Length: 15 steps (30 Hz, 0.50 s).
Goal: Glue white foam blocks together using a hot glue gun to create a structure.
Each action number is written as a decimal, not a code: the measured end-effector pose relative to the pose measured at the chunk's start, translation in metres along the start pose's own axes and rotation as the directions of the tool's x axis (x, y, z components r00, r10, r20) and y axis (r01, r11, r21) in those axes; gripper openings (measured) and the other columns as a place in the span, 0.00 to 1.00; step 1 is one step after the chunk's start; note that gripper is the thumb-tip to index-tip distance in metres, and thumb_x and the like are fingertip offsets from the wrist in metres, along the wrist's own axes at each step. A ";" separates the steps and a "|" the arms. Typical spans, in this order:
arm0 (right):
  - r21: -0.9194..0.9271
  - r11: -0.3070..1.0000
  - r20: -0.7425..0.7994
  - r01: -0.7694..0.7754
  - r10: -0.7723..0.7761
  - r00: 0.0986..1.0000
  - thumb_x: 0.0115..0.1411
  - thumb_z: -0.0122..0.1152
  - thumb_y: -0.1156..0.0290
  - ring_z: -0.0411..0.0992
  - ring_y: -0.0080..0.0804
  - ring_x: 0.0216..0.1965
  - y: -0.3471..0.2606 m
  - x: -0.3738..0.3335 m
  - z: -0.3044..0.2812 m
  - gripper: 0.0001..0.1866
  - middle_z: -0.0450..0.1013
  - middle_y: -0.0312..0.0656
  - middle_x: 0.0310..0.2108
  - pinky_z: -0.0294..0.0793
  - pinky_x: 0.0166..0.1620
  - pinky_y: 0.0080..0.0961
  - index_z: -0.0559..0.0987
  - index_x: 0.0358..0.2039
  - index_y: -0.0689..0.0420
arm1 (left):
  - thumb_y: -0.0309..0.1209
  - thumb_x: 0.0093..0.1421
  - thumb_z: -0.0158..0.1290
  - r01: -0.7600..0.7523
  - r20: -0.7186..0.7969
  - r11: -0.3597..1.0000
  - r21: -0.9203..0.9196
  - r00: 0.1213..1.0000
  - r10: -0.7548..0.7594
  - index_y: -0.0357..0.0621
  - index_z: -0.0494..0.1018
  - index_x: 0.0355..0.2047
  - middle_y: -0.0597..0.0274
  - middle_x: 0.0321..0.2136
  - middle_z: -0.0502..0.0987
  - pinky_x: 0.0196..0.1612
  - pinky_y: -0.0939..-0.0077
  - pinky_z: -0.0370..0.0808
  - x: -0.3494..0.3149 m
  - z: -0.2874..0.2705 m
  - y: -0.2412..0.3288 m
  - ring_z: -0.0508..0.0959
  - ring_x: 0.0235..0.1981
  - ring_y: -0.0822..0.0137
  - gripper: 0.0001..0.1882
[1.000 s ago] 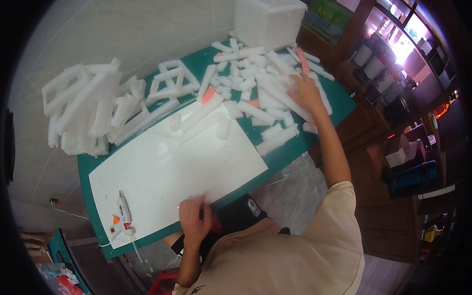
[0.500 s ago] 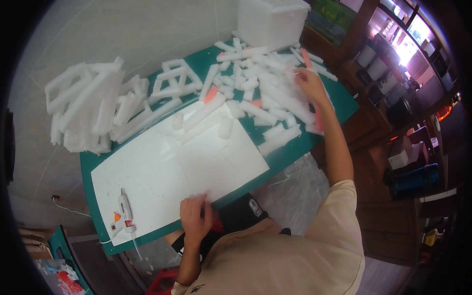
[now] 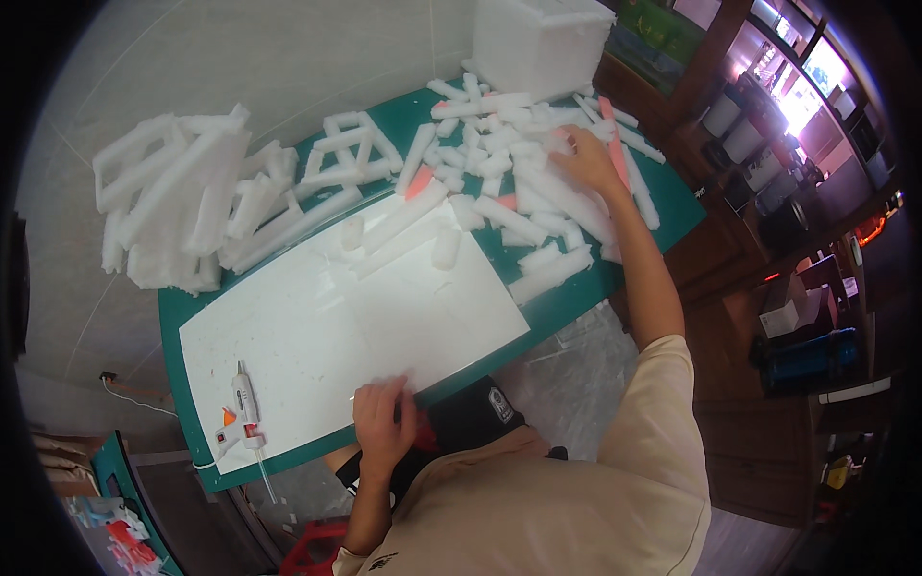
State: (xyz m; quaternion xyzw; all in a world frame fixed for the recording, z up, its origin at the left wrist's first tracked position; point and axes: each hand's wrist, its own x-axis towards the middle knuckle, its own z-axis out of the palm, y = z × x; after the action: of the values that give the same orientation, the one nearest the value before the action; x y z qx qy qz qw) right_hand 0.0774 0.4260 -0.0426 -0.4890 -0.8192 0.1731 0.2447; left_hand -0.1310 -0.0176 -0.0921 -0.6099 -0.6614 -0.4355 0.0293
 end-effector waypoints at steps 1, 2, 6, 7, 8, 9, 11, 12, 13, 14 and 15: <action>0.066 0.997 -0.055 0.029 -0.025 0.998 0.49 0.64 0.67 0.68 0.39 0.49 -0.003 0.000 -0.002 0.26 0.71 0.47 0.42 0.67 0.52 0.31 0.72 0.50 0.56 | 0.18 0.49 0.56 0.001 -0.001 1.000 0.001 1.000 -0.001 0.39 0.73 0.38 0.58 0.26 0.74 0.33 0.65 0.66 0.000 0.000 0.000 0.72 0.28 0.58 0.14; 0.066 0.997 -0.054 0.030 -0.027 0.998 0.49 0.64 0.67 0.68 0.39 0.49 -0.005 -0.001 -0.004 0.26 0.71 0.47 0.42 0.67 0.52 0.31 0.72 0.50 0.56 | 0.18 0.49 0.55 0.003 -0.001 1.000 0.006 1.000 -0.003 0.39 0.73 0.38 0.57 0.26 0.74 0.33 0.65 0.66 -0.001 0.000 0.000 0.72 0.28 0.58 0.14; 0.323 0.935 -0.106 0.146 -0.117 0.987 0.49 0.63 0.69 0.66 0.36 0.52 0.020 0.009 -0.020 0.25 0.68 0.42 0.46 0.67 0.53 0.32 0.71 0.49 0.54 | 0.20 0.50 0.56 -0.019 -0.003 1.000 -0.009 1.000 0.019 0.38 0.74 0.38 0.58 0.26 0.73 0.32 0.65 0.67 0.001 0.002 -0.001 0.72 0.28 0.58 0.13; 0.429 0.892 -0.041 0.146 -0.142 0.989 0.49 0.63 0.69 0.65 0.36 0.54 0.016 0.012 -0.023 0.27 0.66 0.42 0.49 0.66 0.54 0.33 0.70 0.51 0.54 | 0.20 0.50 0.56 -0.016 -0.005 1.000 -0.006 1.000 0.015 0.38 0.74 0.38 0.58 0.26 0.73 0.32 0.65 0.67 0.001 0.001 -0.001 0.72 0.28 0.58 0.13; 0.430 0.891 -0.039 0.147 -0.145 0.989 0.49 0.63 0.69 0.65 0.36 0.54 0.012 0.011 -0.022 0.27 0.66 0.42 0.49 0.66 0.54 0.33 0.70 0.51 0.54 | 0.20 0.50 0.55 -0.014 -0.001 1.000 -0.003 1.000 0.014 0.38 0.74 0.38 0.58 0.26 0.73 0.32 0.65 0.67 0.001 0.000 -0.001 0.72 0.28 0.58 0.13; 0.617 0.787 -0.004 0.015 -0.016 1.000 0.53 0.60 0.67 0.61 0.36 0.58 0.009 0.009 -0.022 0.31 0.61 0.44 0.56 0.63 0.57 0.38 0.63 0.58 0.50 | 0.20 0.50 0.55 -0.014 0.003 1.000 -0.001 1.000 0.014 0.38 0.74 0.38 0.58 0.26 0.73 0.32 0.65 0.67 0.000 0.000 -0.001 0.72 0.28 0.58 0.13; 0.768 0.631 0.058 -0.109 0.100 0.993 0.57 0.58 0.66 0.57 0.36 0.62 -0.006 0.001 -0.022 0.35 0.57 0.45 0.62 0.59 0.60 0.43 0.57 0.64 0.47 | 0.20 0.50 0.55 -0.008 -0.003 1.000 0.002 1.000 0.008 0.38 0.74 0.38 0.58 0.26 0.73 0.32 0.65 0.67 -0.001 -0.001 -0.001 0.72 0.28 0.58 0.13; 0.718 0.692 0.024 -0.083 0.094 0.995 0.57 0.59 0.62 0.60 0.36 0.60 -0.011 -0.003 -0.020 0.34 0.49 0.45 0.65 0.62 0.58 0.42 0.59 0.63 0.50 | 0.20 0.50 0.55 -0.004 -0.005 1.000 0.006 1.000 0.004 0.38 0.74 0.38 0.58 0.26 0.73 0.32 0.66 0.67 -0.002 -0.001 -0.001 0.72 0.28 0.58 0.13; 0.660 0.749 -0.013 -0.057 0.088 0.996 0.58 0.59 0.58 0.63 0.35 0.57 -0.013 -0.004 -0.022 0.33 0.41 0.44 0.67 0.65 0.57 0.42 0.61 0.61 0.54 | 0.20 0.50 0.55 -0.005 -0.007 1.000 0.003 1.000 0.005 0.38 0.74 0.38 0.58 0.26 0.73 0.32 0.66 0.67 -0.002 -0.001 -0.001 0.72 0.28 0.58 0.13; 0.659 0.750 -0.015 -0.056 0.087 0.996 0.58 0.59 0.58 0.63 0.35 0.57 -0.011 -0.004 -0.023 0.33 0.41 0.44 0.67 0.65 0.57 0.42 0.61 0.61 0.54 | 0.19 0.50 0.55 -0.006 -0.007 1.000 0.002 1.000 0.006 0.38 0.74 0.38 0.58 0.26 0.73 0.32 0.66 0.67 -0.002 -0.001 -0.002 0.72 0.28 0.58 0.13; 0.608 0.793 -0.023 -0.036 0.062 0.998 0.59 0.59 0.57 0.65 0.35 0.55 -0.008 -0.002 -0.023 0.32 0.46 0.46 0.66 0.67 0.55 0.39 0.62 0.60 0.54 | 0.19 0.50 0.55 -0.006 -0.007 1.000 0.002 1.000 0.006 0.38 0.74 0.38 0.58 0.26 0.73 0.32 0.66 0.67 -0.002 -0.001 -0.002 0.72 0.28 0.58 0.13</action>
State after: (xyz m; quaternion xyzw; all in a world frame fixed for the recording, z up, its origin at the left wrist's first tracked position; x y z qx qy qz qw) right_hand 0.0851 0.4213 -0.0201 -0.4093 -0.7023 0.4225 0.4010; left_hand -0.1324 -0.0193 -0.0934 -0.6103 -0.6601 -0.4367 0.0334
